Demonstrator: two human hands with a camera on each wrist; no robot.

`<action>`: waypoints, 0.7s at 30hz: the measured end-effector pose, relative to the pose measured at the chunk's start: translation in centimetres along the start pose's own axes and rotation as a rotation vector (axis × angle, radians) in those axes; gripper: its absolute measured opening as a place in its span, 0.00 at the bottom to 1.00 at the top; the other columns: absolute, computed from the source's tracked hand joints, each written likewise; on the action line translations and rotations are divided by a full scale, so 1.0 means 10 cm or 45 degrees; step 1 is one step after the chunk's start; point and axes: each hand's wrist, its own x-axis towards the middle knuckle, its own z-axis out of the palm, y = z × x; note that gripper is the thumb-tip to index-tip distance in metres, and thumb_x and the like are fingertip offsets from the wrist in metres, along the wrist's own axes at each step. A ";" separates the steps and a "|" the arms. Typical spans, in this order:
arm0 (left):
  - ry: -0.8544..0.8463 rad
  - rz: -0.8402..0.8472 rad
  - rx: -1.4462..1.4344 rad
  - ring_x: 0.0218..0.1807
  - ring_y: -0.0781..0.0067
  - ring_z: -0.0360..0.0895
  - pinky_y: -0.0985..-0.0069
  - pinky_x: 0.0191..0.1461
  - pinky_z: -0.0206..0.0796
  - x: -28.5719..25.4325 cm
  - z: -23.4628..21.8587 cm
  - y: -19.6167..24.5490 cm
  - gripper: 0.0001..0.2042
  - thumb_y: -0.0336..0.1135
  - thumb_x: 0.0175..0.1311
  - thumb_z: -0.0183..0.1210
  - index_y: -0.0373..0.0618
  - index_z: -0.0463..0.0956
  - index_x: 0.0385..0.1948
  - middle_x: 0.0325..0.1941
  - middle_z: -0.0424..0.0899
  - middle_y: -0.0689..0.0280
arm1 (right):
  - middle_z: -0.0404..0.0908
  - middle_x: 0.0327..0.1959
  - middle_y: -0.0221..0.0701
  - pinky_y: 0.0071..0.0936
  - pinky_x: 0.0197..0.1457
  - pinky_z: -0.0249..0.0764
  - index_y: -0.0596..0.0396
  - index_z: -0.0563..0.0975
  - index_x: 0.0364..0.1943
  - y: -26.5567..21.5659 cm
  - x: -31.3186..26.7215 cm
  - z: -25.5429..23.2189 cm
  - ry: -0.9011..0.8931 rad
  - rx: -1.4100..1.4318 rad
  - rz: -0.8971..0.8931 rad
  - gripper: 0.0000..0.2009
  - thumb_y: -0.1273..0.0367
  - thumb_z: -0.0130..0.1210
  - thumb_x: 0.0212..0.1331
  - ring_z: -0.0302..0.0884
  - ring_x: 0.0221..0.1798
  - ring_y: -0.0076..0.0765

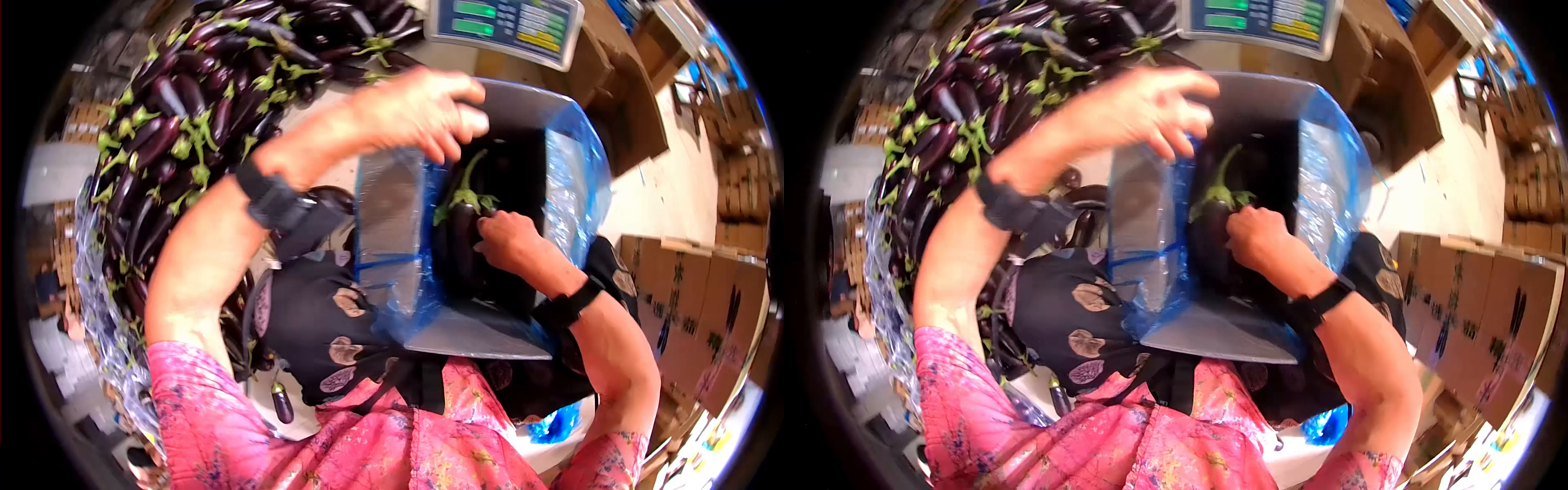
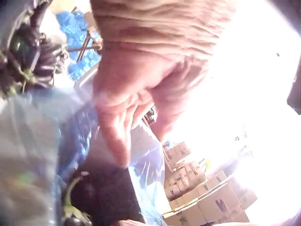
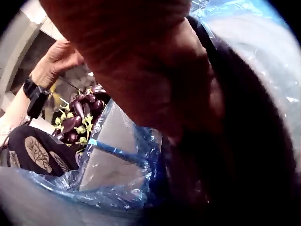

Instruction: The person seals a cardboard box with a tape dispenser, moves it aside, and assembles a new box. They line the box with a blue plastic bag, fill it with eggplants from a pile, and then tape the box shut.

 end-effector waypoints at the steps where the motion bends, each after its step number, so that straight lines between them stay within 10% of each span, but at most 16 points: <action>1: 0.186 0.087 0.101 0.44 0.64 0.84 0.71 0.45 0.78 -0.26 -0.17 0.12 0.29 0.47 0.68 0.58 0.37 0.66 0.65 0.46 0.84 0.54 | 0.86 0.37 0.43 0.43 0.45 0.81 0.55 0.82 0.39 -0.05 0.04 -0.03 0.047 0.007 0.037 0.14 0.60 0.63 0.56 0.85 0.45 0.51; 5: 0.632 0.007 0.121 0.45 0.70 0.82 0.73 0.49 0.76 -1.33 -0.87 -0.29 0.29 0.52 0.67 0.59 0.42 0.69 0.63 0.47 0.82 0.56 | 0.82 0.39 0.50 0.51 0.45 0.77 0.60 0.72 0.43 -0.05 0.18 0.11 0.371 0.247 -0.049 0.21 0.59 0.65 0.55 0.80 0.45 0.62; 9: 0.965 -0.268 -0.327 0.44 0.75 0.81 0.74 0.49 0.76 -2.36 -1.02 -1.85 0.23 0.48 0.68 0.59 0.45 0.70 0.59 0.45 0.82 0.65 | 0.79 0.29 0.51 0.51 0.38 0.72 0.59 0.68 0.38 0.02 0.27 0.21 0.426 0.463 -0.059 0.20 0.65 0.67 0.51 0.78 0.37 0.64; 16: 1.355 -0.490 -0.935 0.27 0.80 0.76 0.81 0.26 0.67 -3.47 0.50 -4.64 0.08 0.29 0.62 0.60 0.41 0.77 0.41 0.27 0.79 0.71 | 0.75 0.20 0.43 0.44 0.29 0.69 0.60 0.69 0.32 0.17 0.32 0.28 0.349 0.543 -0.001 0.20 0.63 0.69 0.50 0.75 0.26 0.56; 18: 1.610 -0.786 -0.173 0.30 0.70 0.83 0.71 0.37 0.75 -3.44 0.96 -4.91 0.08 0.34 0.60 0.61 0.41 0.82 0.37 0.29 0.86 0.62 | 0.78 0.21 0.41 0.41 0.29 0.71 0.60 0.71 0.34 0.16 0.33 0.23 0.279 0.518 0.054 0.19 0.63 0.69 0.50 0.78 0.25 0.52; 19: 1.701 -0.832 -0.555 0.32 0.64 0.85 0.69 0.41 0.76 -3.45 1.04 -4.62 0.09 0.35 0.58 0.61 0.42 0.83 0.37 0.29 0.87 0.59 | 0.78 0.20 0.42 0.40 0.29 0.72 0.62 0.72 0.35 0.26 0.37 0.31 0.331 0.520 -0.005 0.20 0.62 0.69 0.50 0.79 0.24 0.52; 21: 1.744 -0.944 -0.169 0.35 0.56 0.85 0.66 0.44 0.76 -3.55 1.09 -4.41 0.10 0.35 0.57 0.61 0.43 0.84 0.37 0.31 0.87 0.56 | 0.78 0.19 0.44 0.40 0.27 0.72 0.65 0.72 0.32 0.21 0.37 0.22 0.296 0.434 0.022 0.21 0.62 0.70 0.49 0.79 0.23 0.51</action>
